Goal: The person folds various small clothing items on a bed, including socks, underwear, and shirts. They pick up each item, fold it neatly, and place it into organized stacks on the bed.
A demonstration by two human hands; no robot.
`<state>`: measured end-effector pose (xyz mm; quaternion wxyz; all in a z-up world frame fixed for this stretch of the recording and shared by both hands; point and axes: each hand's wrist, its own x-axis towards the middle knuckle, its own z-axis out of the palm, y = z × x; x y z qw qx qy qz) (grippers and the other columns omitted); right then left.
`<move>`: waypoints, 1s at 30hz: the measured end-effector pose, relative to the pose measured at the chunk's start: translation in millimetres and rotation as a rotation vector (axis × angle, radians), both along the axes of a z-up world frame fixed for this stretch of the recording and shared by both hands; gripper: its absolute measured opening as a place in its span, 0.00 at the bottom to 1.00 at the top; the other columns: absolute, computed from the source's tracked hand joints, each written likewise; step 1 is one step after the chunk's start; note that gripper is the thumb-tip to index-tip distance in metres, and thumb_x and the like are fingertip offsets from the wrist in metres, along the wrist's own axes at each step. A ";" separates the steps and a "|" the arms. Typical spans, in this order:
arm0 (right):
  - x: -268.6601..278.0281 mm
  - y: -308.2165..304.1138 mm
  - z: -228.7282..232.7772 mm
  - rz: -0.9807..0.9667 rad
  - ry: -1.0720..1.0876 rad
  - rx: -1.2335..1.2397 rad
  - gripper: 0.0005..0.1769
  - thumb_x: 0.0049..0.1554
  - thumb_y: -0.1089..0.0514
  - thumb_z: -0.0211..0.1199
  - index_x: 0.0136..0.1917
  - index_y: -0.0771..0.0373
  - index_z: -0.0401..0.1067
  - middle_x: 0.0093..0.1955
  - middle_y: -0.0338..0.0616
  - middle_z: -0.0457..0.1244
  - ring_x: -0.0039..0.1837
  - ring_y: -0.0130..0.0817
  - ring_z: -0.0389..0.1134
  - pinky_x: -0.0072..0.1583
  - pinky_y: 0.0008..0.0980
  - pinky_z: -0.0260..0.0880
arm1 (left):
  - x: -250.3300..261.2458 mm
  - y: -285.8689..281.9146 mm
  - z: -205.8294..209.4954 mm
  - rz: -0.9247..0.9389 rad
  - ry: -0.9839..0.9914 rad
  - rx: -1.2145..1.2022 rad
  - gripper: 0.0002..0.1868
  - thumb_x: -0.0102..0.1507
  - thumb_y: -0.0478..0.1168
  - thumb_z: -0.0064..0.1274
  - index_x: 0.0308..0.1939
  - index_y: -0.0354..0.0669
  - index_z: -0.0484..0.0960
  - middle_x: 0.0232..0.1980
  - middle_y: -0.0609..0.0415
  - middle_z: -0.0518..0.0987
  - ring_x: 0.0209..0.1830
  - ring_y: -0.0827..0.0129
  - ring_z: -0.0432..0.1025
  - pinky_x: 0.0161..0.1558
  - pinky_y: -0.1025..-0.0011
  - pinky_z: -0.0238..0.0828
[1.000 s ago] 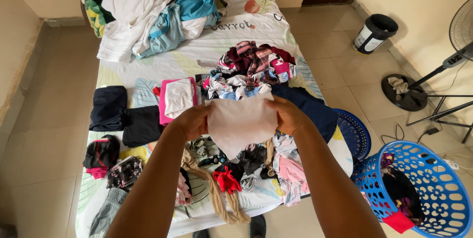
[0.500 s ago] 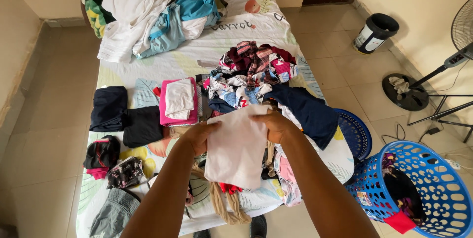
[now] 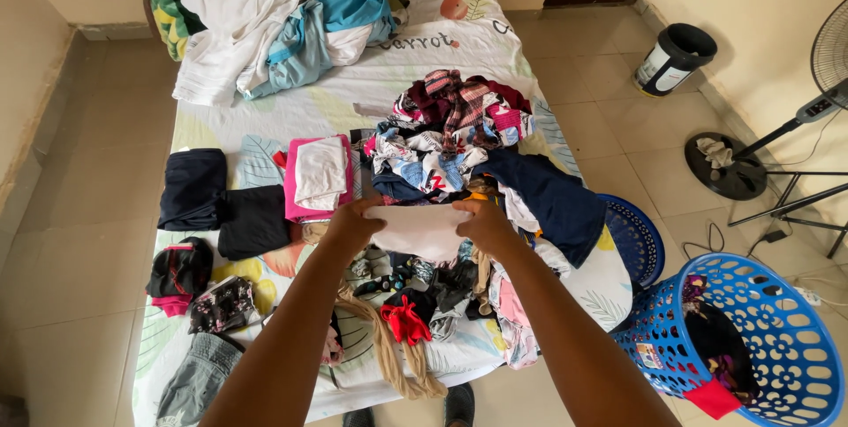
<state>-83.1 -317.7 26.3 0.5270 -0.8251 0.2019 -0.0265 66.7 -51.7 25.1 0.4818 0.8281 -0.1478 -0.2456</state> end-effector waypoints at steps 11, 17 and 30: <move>-9.0 -15.8 24.8 -0.076 -0.060 0.687 0.16 0.57 0.59 0.72 0.57 0.65 0.76 0.51 0.43 0.68 0.48 0.30 0.64 0.52 0.33 0.65 | -5.5 9.4 26.7 -0.080 -0.055 -0.060 0.16 0.59 0.45 0.62 0.47 0.39 0.84 0.48 0.44 0.84 0.49 0.55 0.77 0.54 0.61 0.73; -12.0 -24.1 41.3 -0.131 -0.059 0.980 0.09 0.59 0.59 0.66 0.52 0.61 0.74 0.47 0.39 0.69 0.50 0.33 0.70 0.56 0.36 0.70 | 8.8 -2.6 41.8 0.021 0.673 -0.562 0.15 0.65 0.42 0.52 0.53 0.38 0.79 0.47 0.50 0.83 0.44 0.64 0.78 0.50 0.64 0.75; 47.7 60.2 56.4 -0.194 -0.094 0.738 0.18 0.63 0.48 0.60 0.60 0.61 0.72 0.50 0.41 0.68 0.50 0.32 0.69 0.56 0.34 0.70 | -42.0 -77.8 57.6 -0.096 0.470 -0.546 0.39 0.69 0.64 0.39 0.79 0.49 0.56 0.81 0.56 0.42 0.79 0.63 0.40 0.74 0.55 0.44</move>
